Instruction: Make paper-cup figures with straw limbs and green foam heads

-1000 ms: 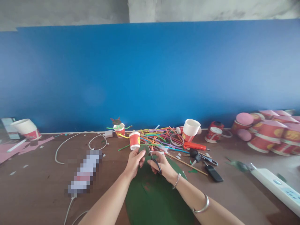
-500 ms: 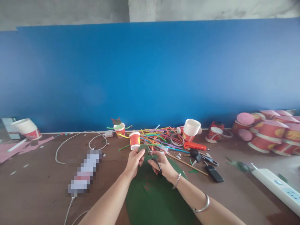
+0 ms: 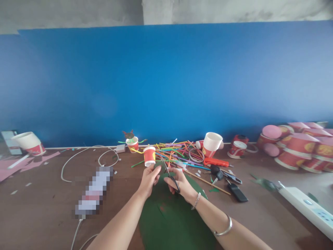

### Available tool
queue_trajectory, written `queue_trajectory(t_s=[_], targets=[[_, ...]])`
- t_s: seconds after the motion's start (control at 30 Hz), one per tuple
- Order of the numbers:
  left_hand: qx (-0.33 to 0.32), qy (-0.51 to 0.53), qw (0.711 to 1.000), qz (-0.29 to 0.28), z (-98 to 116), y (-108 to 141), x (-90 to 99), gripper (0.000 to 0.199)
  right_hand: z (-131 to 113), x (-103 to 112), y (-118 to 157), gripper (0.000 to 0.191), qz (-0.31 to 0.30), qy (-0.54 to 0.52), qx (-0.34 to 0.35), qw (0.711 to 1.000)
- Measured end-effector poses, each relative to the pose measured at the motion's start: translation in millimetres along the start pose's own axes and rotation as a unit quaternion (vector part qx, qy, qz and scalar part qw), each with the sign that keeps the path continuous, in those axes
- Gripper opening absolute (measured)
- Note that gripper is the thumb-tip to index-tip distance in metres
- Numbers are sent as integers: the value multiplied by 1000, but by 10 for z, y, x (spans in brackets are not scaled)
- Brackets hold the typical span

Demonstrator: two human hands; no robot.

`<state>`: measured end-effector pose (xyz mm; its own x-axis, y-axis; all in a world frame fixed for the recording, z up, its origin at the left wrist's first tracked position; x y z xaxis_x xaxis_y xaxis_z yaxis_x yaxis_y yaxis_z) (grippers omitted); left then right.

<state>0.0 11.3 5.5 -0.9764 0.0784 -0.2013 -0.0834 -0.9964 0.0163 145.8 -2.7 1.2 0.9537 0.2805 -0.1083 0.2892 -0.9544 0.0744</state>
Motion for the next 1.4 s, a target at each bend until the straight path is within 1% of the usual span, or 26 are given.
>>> queue_trajectory(t_s=[0.17,0.3,0.43,0.63,0.83,1.03,1.4], targets=[[-4,-1,1000,16,3,-2,-2,35,-14,2,-2,52,3,2,2,1000],[-20,-14,999,29,3,0,-1,36,-12,1,-2,51,3,-2,0,1000],[-29,-33,999,25,6,2,-6,36,4,-1,-13,50,-2,-8,0,1000],[-29,-31,999,25,6,-1,-2,34,-1,1,-13,51,-10,-14,0,1000],[-30,-32,999,1,-7,4,-6,33,-11,7,7,52,-17,-6,-7,1000],[-30,-30,999,6,-9,-1,-2,34,-1,13,-4,56,3,3,-17,1000],[-31,-1,999,11,3,-3,-11,33,15,11,-11,53,-6,-6,2,1000]])
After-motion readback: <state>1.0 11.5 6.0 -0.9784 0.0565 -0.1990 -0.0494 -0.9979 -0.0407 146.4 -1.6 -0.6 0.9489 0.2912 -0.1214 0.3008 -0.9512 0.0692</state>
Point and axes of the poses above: each hand's wrist, its own y-axis away from the middle knuckle, its own x-axis out of the back of the hand, z = x × y, the point moved 1 cm from there along -y, towards the middle knuckle, and after that the axes turned 5 degrees about -y, right-handed, at the moved point
